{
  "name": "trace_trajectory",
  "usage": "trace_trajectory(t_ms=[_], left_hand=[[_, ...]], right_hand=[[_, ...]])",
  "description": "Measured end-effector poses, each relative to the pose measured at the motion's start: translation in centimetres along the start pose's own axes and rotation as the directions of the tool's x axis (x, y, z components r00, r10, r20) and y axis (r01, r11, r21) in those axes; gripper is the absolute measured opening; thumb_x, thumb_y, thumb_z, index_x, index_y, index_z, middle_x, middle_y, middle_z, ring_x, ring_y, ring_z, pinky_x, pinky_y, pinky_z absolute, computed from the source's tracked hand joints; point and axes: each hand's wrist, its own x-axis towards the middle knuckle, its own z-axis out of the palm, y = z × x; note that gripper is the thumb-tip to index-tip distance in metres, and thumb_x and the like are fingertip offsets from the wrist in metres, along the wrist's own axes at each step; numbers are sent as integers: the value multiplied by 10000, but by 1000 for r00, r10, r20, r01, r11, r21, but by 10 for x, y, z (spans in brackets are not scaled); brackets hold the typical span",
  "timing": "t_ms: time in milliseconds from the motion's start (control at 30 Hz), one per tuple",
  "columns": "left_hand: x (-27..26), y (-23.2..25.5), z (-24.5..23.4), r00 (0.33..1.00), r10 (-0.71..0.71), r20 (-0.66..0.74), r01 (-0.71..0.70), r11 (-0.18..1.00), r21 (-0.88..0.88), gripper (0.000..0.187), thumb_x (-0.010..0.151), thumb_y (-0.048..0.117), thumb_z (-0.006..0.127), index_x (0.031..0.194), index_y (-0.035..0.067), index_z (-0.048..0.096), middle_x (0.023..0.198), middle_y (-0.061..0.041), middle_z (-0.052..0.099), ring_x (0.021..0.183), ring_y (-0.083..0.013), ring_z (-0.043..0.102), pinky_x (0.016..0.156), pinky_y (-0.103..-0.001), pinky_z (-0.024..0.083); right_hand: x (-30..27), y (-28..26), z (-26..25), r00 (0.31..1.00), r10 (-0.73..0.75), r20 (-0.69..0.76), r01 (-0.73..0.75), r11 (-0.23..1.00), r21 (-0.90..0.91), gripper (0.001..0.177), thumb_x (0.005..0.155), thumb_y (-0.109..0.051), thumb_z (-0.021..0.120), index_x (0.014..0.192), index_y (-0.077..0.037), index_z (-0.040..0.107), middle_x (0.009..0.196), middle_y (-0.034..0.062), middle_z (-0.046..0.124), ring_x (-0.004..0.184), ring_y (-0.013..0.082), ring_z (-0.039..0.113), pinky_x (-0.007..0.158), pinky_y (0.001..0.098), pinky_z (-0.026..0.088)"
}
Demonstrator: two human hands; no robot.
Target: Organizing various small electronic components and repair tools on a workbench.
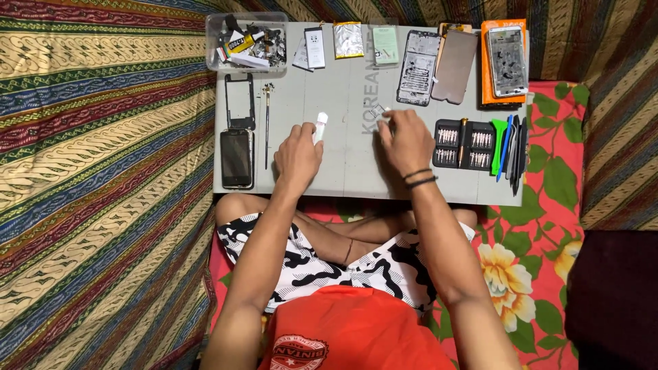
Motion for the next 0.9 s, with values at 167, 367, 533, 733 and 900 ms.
trace_trajectory(t_ms=[167,367,533,733,900], left_hand=[[5,4,2,999,30,-31,-31,999,-19,342,953,178,673,1264,62,592,1050,-134,614,969,-366,689,741,-569,597],[5,-2,9,998,11,-64,-18,994,-104,348,939,160,712,1260,89,600,1048,-118,641,987,-363,684,754,-568,592],[3,-4,15,994,14,-104,-23,996,-90,303,943,182,717,1227,130,625,1043,-79,641,975,-328,678,747,-519,598],[-15,0,20,929,192,-316,-228,970,-79,289,979,241,710,1236,124,651,1117,-84,596,1026,-329,641,825,-469,566],[-49,-14,42,873,339,-351,-351,936,31,170,1004,237,656,1161,187,698,1004,6,609,968,-233,634,775,-377,530]], right_hand=[[24,-21,20,996,-52,76,61,992,-112,268,982,-364,674,1231,-264,692,1094,34,618,1052,305,649,798,498,598],[35,-29,53,956,-277,95,292,926,-239,158,976,-334,649,1108,-363,731,1068,-32,643,993,256,622,767,404,525],[34,-23,60,947,-312,76,320,900,-295,80,980,-334,656,1000,-274,705,993,-20,625,935,238,597,730,375,464],[3,-29,40,948,-265,177,251,963,101,146,1051,-292,576,1114,-199,669,972,48,684,986,290,684,806,426,535],[-26,-22,38,986,-163,32,133,893,429,127,1027,-210,672,1148,-185,702,944,79,688,898,298,704,772,401,576]])
